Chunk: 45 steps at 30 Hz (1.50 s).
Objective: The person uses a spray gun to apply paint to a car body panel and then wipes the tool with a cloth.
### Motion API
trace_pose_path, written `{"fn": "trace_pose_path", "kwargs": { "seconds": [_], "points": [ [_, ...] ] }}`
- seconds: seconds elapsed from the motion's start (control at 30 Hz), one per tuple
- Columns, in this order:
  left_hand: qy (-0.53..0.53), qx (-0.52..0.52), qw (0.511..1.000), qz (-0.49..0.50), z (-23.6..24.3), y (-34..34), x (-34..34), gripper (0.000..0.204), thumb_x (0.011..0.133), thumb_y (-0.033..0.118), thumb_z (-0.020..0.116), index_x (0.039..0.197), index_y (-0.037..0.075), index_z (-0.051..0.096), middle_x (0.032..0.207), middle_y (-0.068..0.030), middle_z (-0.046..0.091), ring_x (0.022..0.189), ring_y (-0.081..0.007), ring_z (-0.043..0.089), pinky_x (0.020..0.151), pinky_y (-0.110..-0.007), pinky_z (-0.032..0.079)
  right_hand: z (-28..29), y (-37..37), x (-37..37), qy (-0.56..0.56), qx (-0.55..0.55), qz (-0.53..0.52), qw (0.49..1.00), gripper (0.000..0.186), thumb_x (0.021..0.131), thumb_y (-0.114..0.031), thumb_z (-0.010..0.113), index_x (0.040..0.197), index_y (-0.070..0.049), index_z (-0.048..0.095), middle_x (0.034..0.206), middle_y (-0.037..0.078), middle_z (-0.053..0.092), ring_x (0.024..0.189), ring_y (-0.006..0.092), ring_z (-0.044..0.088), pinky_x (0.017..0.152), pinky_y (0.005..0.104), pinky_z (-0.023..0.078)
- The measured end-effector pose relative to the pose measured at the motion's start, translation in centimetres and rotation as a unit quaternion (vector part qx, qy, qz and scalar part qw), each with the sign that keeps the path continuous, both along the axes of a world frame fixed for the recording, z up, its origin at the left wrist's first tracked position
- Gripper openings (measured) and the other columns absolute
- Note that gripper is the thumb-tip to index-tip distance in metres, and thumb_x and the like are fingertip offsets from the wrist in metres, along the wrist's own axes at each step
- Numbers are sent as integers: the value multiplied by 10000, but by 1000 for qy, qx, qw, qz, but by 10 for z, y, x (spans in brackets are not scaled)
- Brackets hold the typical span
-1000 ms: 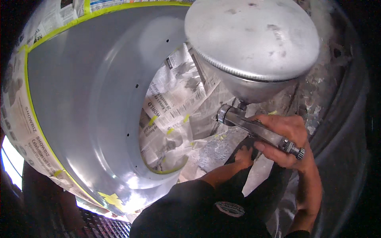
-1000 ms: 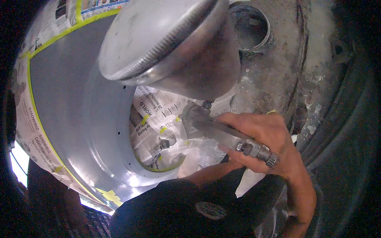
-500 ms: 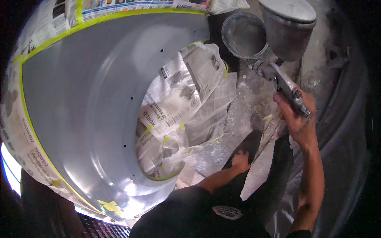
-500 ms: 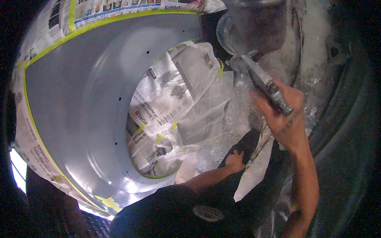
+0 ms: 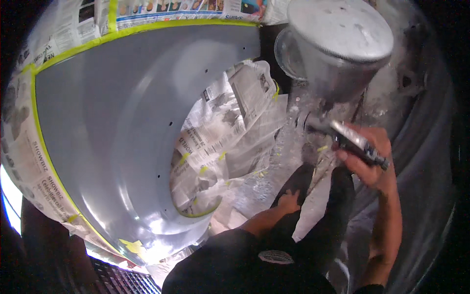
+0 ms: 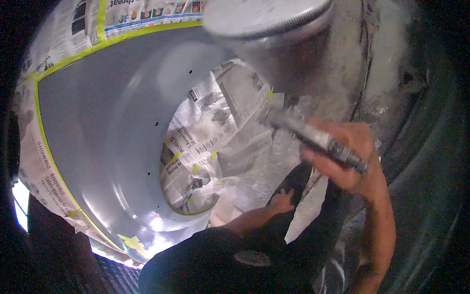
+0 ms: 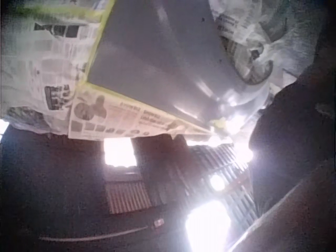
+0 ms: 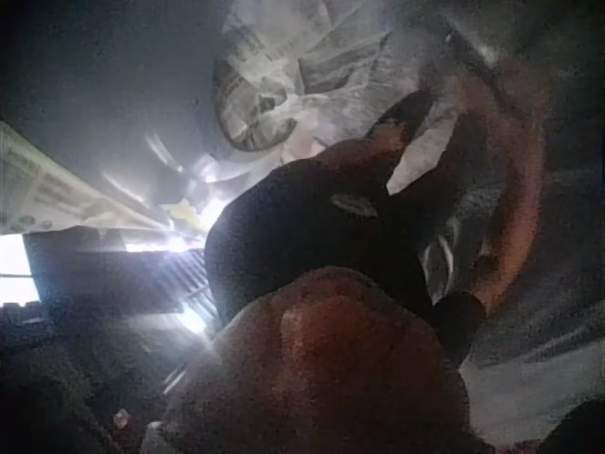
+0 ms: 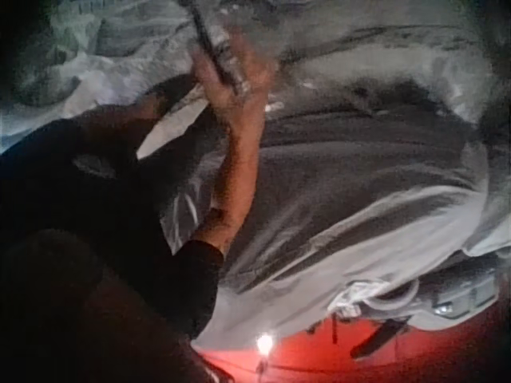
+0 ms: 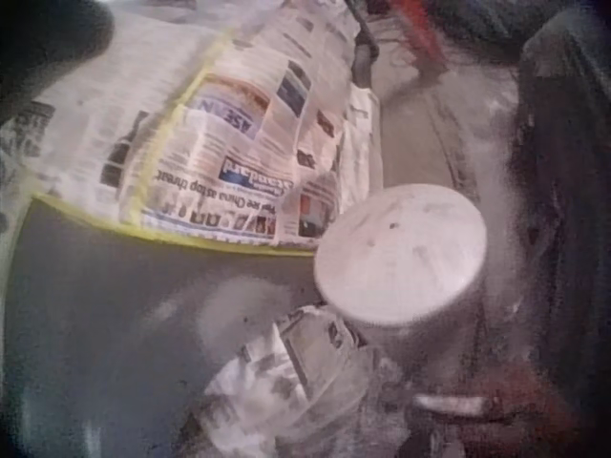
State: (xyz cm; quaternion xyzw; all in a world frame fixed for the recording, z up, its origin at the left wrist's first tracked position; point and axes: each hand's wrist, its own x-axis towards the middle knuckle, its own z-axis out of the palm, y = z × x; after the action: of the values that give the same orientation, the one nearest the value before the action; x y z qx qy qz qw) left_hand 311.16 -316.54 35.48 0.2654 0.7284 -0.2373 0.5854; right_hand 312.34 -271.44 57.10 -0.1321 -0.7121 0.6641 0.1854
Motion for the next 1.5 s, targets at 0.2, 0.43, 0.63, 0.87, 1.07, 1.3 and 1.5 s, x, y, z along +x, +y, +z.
{"fn": "trace_pose_path", "kwargs": {
  "seconds": [0.2,0.43,0.63,0.87,1.07,1.3,1.5],
  "points": [
    [-52,-28,998,26,45,18,7,1077,806,576,765,1645,246,177,1523,-372,325,1281,-594,497,1006,-643,482,-3,43,-16,-154,35,-107,982,397,847,-293,795,1125,-18,722,849,184,717,767,340,706,764,384,533],
    [2,55,996,64,77,58,4,1145,782,578,786,1655,228,133,1510,-404,297,1287,-648,449,999,-700,449,18,65,-12,-70,74,-6,995,362,843,-242,776,1093,13,720,867,199,719,793,338,724,754,391,545],
    [22,0,999,-28,66,106,17,1067,799,489,785,1646,223,194,1448,-436,316,1190,-591,554,925,-671,509,4,72,-15,-28,61,2,998,411,830,-269,756,1107,31,708,871,191,722,786,324,724,752,385,544],
    [4,25,1000,-3,46,87,-9,1031,800,432,786,1638,222,223,1481,-348,358,1299,-516,496,928,-646,521,35,74,-45,-149,66,-62,985,384,833,-247,759,1112,12,705,847,160,718,706,303,681,693,385,529],
    [-21,19,1000,1,36,85,-36,1015,796,423,789,1627,198,252,1472,-324,387,1285,-485,527,959,-592,533,43,66,-47,-10,134,49,990,361,794,-199,799,1102,-29,718,882,178,727,794,365,725,731,404,558],
    [-7,14,1000,0,33,102,-21,1028,776,422,816,1624,229,268,1419,-295,419,1243,-477,552,897,-580,560,21,87,-46,-4,229,-76,970,455,758,-112,838,1190,-68,703,1013,155,746,847,393,714,740,441,551],
    [1,-6,1000,-31,32,116,7,1066,778,476,806,1633,195,234,1400,-331,398,1177,-480,590,944,-531,548,13,113,-60,45,219,11,975,395,779,-94,802,1162,-61,710,958,157,743,819,370,718,743,425,553]
  ]
}}
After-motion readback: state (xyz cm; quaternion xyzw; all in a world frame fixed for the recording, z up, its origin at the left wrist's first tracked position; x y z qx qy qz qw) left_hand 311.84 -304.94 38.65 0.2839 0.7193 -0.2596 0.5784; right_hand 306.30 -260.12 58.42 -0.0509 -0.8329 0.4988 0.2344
